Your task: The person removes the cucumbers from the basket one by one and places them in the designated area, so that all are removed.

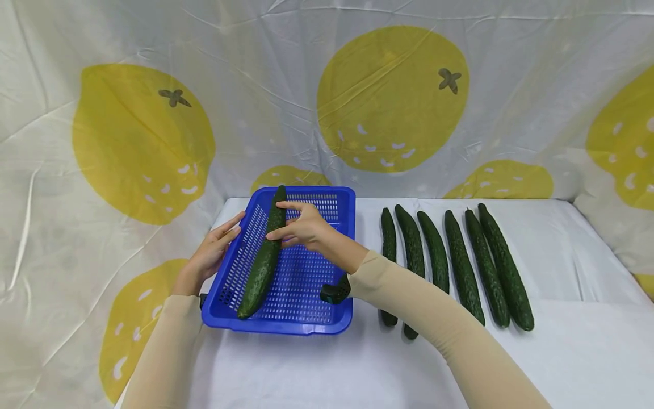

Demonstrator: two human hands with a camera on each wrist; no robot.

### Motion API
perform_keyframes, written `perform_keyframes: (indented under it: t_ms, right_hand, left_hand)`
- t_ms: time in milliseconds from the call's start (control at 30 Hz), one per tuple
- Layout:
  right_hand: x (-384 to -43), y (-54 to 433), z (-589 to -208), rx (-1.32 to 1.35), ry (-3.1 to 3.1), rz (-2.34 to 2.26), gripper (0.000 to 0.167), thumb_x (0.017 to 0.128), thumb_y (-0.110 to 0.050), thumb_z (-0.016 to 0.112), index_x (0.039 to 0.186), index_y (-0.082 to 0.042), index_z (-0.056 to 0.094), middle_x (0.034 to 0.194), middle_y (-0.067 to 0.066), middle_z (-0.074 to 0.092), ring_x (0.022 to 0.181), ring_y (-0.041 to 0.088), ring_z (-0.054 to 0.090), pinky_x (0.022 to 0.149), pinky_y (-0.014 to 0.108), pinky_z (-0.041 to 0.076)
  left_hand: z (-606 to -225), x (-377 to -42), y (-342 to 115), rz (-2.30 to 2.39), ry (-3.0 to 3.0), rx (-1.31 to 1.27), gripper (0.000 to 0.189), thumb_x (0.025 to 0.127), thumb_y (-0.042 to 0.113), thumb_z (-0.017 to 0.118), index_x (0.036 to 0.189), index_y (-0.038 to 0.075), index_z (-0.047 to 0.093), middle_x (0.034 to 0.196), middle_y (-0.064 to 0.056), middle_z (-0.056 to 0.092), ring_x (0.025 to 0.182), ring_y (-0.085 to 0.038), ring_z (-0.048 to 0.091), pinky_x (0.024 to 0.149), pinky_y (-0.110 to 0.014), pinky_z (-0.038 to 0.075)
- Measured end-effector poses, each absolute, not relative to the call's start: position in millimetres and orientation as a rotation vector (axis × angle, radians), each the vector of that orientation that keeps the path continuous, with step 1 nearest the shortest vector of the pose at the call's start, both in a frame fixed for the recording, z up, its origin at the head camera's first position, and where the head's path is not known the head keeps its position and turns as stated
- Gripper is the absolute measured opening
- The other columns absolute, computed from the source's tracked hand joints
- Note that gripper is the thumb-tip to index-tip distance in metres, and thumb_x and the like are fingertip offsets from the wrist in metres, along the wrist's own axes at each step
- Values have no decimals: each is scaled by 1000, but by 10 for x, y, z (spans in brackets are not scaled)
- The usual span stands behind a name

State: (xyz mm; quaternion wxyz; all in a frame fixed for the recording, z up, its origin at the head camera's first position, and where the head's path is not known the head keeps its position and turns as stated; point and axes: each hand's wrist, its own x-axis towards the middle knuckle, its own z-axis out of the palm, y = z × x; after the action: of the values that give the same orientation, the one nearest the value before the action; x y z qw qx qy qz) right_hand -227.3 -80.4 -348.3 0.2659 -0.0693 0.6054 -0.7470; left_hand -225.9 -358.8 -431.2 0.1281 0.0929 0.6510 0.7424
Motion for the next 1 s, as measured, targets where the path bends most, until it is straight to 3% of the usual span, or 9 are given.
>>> perform_keyframes:
  t_ms: [200, 433, 733, 900, 1000]
  right_hand:
    - [-2259, -651, -3424, -189, 1581, -2041, 79, 79, 20, 73, 147, -12, 49, 110, 24, 63, 77, 26, 71, 75, 46, 60]
    - [-2224, -447, -3372, -212, 1647, -2016, 77, 80, 17, 74, 147, -15, 51, 139, 29, 41, 76, 23, 65, 73, 40, 60]
    - [-2173, -184, -3337, -247, 1689, -2020, 76, 81, 15, 74, 146, -17, 52, 133, 26, 43, 97, 24, 60, 74, 39, 60]
    - [-2144, -14, -3334, -262, 1679, -2015, 75, 81, 16, 73, 146, -15, 52, 144, 29, 38, 119, 33, 58, 74, 38, 59]
    - [-2128, 84, -3338, -257, 1662, -2014, 75, 82, 16, 72, 147, -14, 51, 149, 30, 34, 123, 35, 57, 74, 37, 59]
  left_hand:
    - [-4303, -2259, -3586, 2165, 1883, 279, 57, 109, 18, 40, 161, 13, 17, 125, -4, 65, 93, -16, 71, 73, -29, 59]
    - [-4297, -2251, -3590, 2151, 1918, 270, 56, 109, 19, 42, 160, 15, 21, 125, -5, 65, 94, -17, 71, 74, -30, 59]
    - [-4304, -2251, -3587, 2164, 1907, 267, 55, 109, 18, 41, 160, 13, 21, 125, -4, 66, 95, -18, 71, 76, -31, 59]
    - [-4310, -2253, -3592, 2158, 1914, 273, 55, 109, 17, 41, 160, 13, 21, 126, -5, 65, 96, -18, 71, 76, -31, 58]
    - [-4311, -2257, -3598, 2153, 1921, 279, 55, 109, 18, 41, 160, 13, 21, 127, -5, 64, 96, -18, 71, 77, -31, 58]
